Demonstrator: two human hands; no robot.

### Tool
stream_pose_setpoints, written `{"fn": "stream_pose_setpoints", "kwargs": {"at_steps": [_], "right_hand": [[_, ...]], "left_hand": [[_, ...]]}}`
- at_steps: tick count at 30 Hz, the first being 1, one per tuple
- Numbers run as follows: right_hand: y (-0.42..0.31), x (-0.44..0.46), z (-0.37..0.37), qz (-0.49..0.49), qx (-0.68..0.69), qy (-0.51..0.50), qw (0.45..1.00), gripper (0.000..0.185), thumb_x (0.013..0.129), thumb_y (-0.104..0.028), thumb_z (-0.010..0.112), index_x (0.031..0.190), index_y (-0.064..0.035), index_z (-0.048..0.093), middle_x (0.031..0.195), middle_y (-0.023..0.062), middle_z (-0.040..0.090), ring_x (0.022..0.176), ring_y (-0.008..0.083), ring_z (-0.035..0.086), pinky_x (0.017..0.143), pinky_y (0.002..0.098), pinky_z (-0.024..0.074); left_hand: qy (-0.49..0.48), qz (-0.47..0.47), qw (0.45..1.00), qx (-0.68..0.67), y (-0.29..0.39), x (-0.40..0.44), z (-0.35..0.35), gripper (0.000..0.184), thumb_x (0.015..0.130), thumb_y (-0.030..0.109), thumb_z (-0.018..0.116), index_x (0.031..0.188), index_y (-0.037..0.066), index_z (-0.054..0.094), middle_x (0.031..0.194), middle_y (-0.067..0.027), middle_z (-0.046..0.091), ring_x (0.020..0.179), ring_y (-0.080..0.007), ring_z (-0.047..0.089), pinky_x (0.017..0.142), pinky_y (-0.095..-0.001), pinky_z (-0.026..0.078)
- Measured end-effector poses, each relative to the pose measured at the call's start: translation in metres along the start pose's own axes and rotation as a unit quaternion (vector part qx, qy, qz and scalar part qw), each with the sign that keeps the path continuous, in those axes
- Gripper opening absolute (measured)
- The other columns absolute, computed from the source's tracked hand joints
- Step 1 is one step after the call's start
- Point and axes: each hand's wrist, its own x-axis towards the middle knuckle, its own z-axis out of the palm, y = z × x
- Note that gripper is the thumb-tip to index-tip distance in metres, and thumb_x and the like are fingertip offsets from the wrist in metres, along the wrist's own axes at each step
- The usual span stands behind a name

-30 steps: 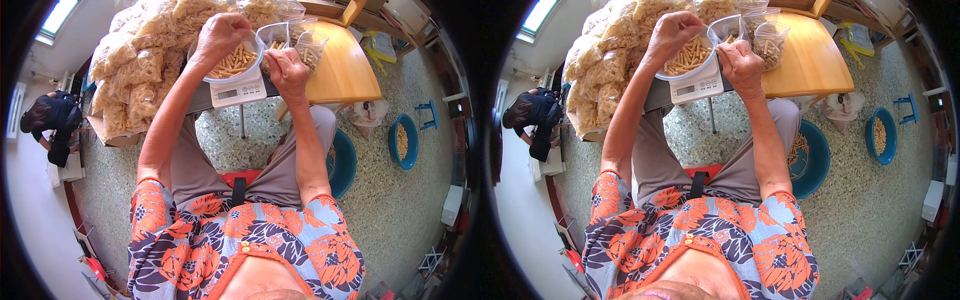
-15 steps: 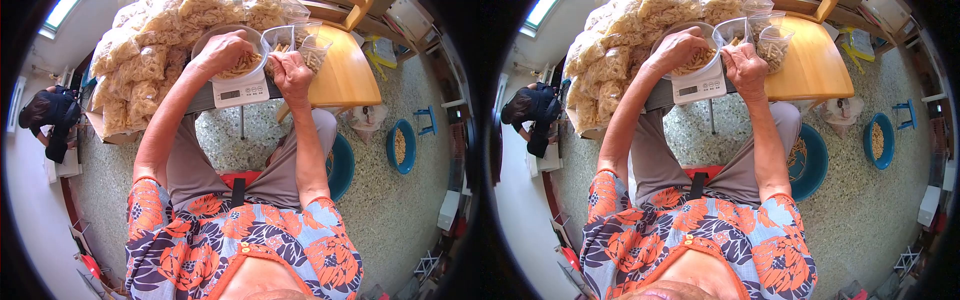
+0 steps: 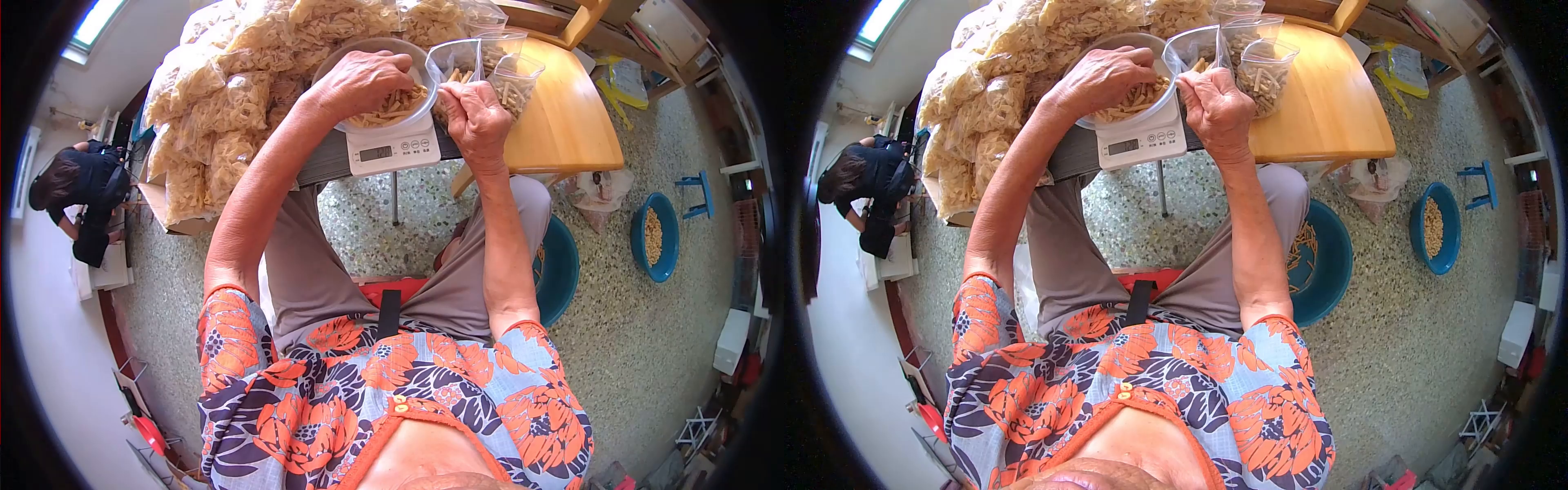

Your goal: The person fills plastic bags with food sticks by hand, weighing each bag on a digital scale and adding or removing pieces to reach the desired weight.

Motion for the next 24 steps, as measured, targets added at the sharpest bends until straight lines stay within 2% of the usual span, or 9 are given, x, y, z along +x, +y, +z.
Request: {"fn": "stream_pose_setpoints", "kwargs": {"at_steps": [11, 17, 24], "right_hand": [[0.000, 0.001, -0.001, -0.001, -0.002, -0.003, 1.000, 0.013, 0.084, -0.012, 0.083, 0.094, -0.0089, 0.076, 0.082, 0.0066, 0.067, 0.072, 0.0257, 0.071, 0.062, 0.0356, 0.0584], [0.001, 0.000, 0.000, -0.001, -0.008, 0.000, 1.000, 0.011, 0.085, -0.013, 0.083, 0.093, -0.0093, 0.076, 0.083, 0.0059, 0.066, 0.070, 0.0251, 0.070, 0.061, 0.0353, 0.0580], [0.002, 0.000, 0.000, 0.005, -0.010, -0.001, 1.000, 0.011, 0.085, -0.014, 0.083, 0.093, -0.0094, 0.077, 0.082, 0.0056, 0.066, 0.069, 0.0249, 0.070, 0.060, 0.0353, 0.0577]], "left_hand": [[-0.026, -0.004, 0.999, 0.039, 0.004, 0.003, -0.012, 0.020, 0.089, 0.008, 0.063, 0.105, 0.015, 0.072, 0.106, -0.0054, 0.062, 0.104, -0.0264, 0.068, 0.084, -0.0407, 0.057], [-0.032, 0.038, 0.998, 0.041, -0.002, 0.003, -0.007, 0.018, 0.088, 0.008, 0.064, 0.103, 0.014, 0.071, 0.102, -0.0047, 0.064, 0.103, -0.0262, 0.068, 0.084, -0.0404, 0.058], [0.006, 0.023, 1.000, 0.016, -0.008, 0.000, 0.000, 0.015, 0.085, 0.008, 0.068, 0.098, 0.010, 0.073, 0.099, -0.0051, 0.067, 0.102, -0.0281, 0.067, 0.085, -0.0405, 0.057]]}}
